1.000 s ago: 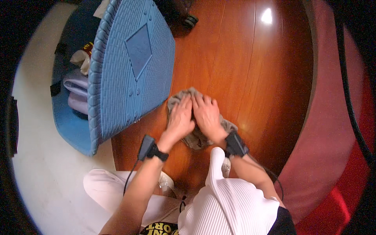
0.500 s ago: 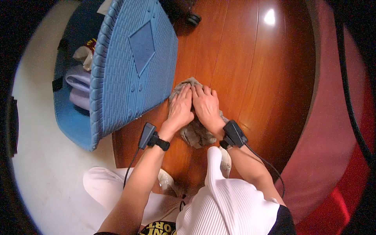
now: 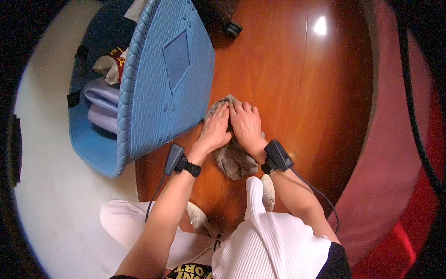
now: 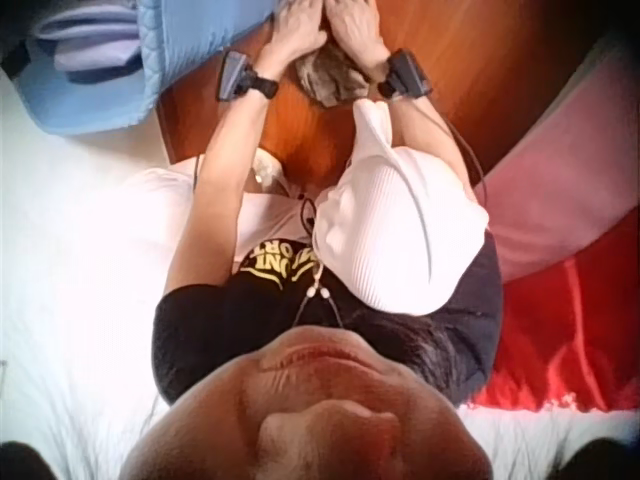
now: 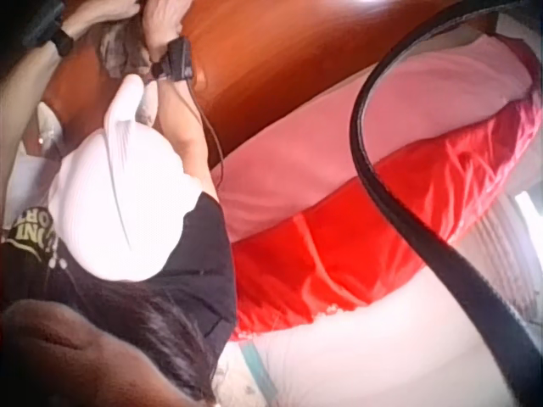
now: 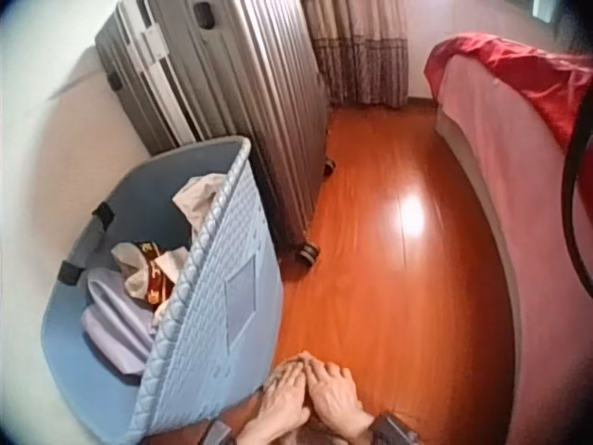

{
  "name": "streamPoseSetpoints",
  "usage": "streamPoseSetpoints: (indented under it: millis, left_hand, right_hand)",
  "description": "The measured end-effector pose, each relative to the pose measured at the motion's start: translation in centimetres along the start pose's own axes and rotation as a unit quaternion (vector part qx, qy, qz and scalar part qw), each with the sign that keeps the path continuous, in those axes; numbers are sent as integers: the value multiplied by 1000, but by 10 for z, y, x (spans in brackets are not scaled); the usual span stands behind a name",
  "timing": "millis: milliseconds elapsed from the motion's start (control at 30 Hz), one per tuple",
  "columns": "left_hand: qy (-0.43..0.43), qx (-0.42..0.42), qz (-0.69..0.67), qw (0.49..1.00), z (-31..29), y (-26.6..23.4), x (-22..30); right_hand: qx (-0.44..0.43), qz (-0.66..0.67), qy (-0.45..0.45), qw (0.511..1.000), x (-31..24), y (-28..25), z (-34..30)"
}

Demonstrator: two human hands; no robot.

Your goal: Cleaning a wooden floor using a damp cloth by scrubbing the surface.

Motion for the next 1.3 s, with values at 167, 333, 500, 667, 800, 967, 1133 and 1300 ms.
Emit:
streamPoseSetpoints:
  millis: [167, 333, 500, 667, 800, 967, 1133, 1300]
  left_hand:
    - [-29, -45, 40, 998, -31, 14, 9]
    - [-124, 2, 31, 992, -125, 82, 25]
    - [-142, -39, 68, 987, -144, 87, 42]
    - [-76, 36, 75, 994, -111, 63, 18]
    - [-45, 75, 51, 995, -65, 31, -2]
    - [-74, -8, 22, 997, -126, 55, 20]
    - [-72, -10, 56, 996, -121, 47, 22]
    - [-55, 40, 78, 995, -94, 32, -12]
  right_hand:
    - [19, 71, -12, 997, -4, 6, -16]
    - [-59, 50, -139, 987, -40, 10, -87]
    - [-58, 79, -181, 979, -45, 20, -105]
    - [-47, 125, -148, 980, -40, 21, -72]
    - [14, 95, -104, 990, -29, 10, -25]
    - [-67, 61, -158, 983, -32, 20, -82]
    - [-36, 88, -142, 985, -35, 17, -89]
    - [-16, 95, -132, 987, -43, 27, -40]
Point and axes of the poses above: each hand's wrist, its own z-axis towards the middle knuckle, its own y-axis out of the palm, x = y × z, the point moved 1 cm from there along z, towards the middle knuckle, and after that the axes turned 15 degrees about y, right-handed, at the moved point
